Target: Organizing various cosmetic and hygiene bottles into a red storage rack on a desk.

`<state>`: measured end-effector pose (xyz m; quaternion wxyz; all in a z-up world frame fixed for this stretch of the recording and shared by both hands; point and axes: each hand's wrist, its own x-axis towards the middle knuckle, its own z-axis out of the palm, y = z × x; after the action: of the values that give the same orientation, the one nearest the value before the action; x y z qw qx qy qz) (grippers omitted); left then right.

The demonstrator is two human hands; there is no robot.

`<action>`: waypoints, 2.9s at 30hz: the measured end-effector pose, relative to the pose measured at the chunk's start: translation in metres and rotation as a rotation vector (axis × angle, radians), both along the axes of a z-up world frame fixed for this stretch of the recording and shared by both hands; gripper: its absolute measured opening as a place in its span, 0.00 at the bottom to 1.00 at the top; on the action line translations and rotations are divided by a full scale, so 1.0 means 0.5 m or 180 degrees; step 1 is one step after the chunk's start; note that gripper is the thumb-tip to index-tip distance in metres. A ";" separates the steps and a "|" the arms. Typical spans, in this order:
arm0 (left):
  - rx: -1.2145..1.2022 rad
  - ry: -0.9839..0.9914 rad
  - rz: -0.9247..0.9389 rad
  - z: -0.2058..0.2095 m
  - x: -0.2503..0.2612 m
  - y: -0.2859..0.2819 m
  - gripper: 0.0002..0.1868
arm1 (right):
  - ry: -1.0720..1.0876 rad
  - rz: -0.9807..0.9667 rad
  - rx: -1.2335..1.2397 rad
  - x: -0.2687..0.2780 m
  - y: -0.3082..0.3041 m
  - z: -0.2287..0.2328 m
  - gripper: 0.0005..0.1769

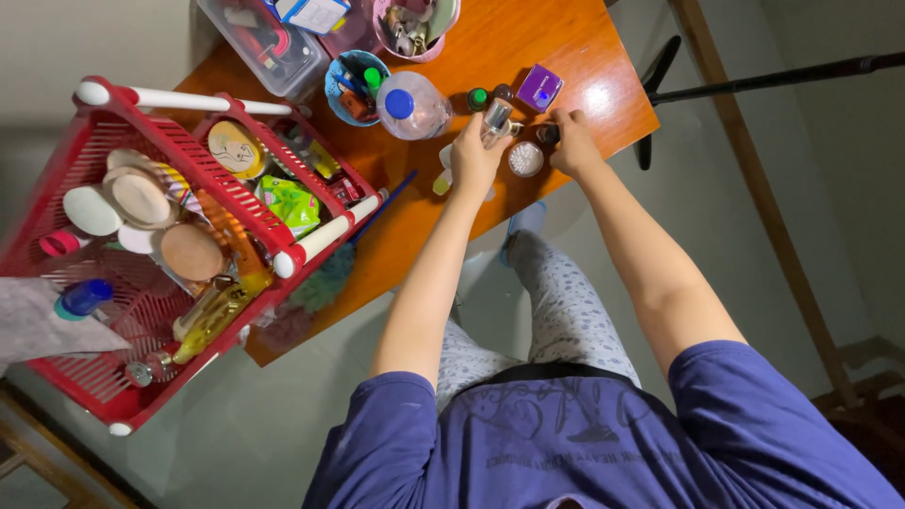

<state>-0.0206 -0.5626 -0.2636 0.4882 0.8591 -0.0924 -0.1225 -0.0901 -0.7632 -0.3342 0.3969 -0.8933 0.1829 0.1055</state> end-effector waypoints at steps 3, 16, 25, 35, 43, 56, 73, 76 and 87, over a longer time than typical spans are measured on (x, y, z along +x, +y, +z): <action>-0.0137 -0.0011 0.0027 0.029 -0.008 0.004 0.21 | 0.0160 -0.0052 -0.0454 0.000 -0.002 0.090 0.42; -0.1197 0.0598 0.0247 0.104 -0.014 0.050 0.24 | -0.0391 -0.0544 0.2727 0.044 -0.021 0.193 0.22; -0.1189 0.0490 0.0272 0.063 -0.030 0.093 0.19 | -0.1062 0.0541 -0.0063 0.085 0.068 0.108 0.23; 0.0495 -0.0480 -0.0504 0.021 -0.005 0.040 0.17 | -0.1061 0.0997 -0.0918 0.072 0.092 0.077 0.28; 0.1901 -0.1382 -0.1368 -0.152 0.010 -0.018 0.05 | -0.1111 0.0755 -0.0930 0.048 0.054 0.162 0.35; 0.2019 -0.1510 -0.1200 -0.176 0.009 -0.011 0.10 | -0.1020 0.0669 -0.0725 0.013 0.018 0.224 0.35; 0.0024 -0.2650 -0.0197 0.430 -0.133 0.382 0.14 | -0.2399 0.0477 0.0283 0.146 0.359 0.642 0.22; 0.0087 -0.2879 0.0231 0.514 -0.158 0.537 0.14 | -0.2738 0.0960 0.0605 0.164 0.519 0.720 0.18; 0.0235 -0.1969 0.2352 0.581 -0.230 1.075 0.12 | -0.2234 0.2916 0.0509 0.214 1.106 0.637 0.19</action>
<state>-0.1355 -0.0253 0.0268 0.4179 0.8473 0.0825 0.3172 0.0171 -0.2104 -0.0160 0.4139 -0.8300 -0.3731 -0.0224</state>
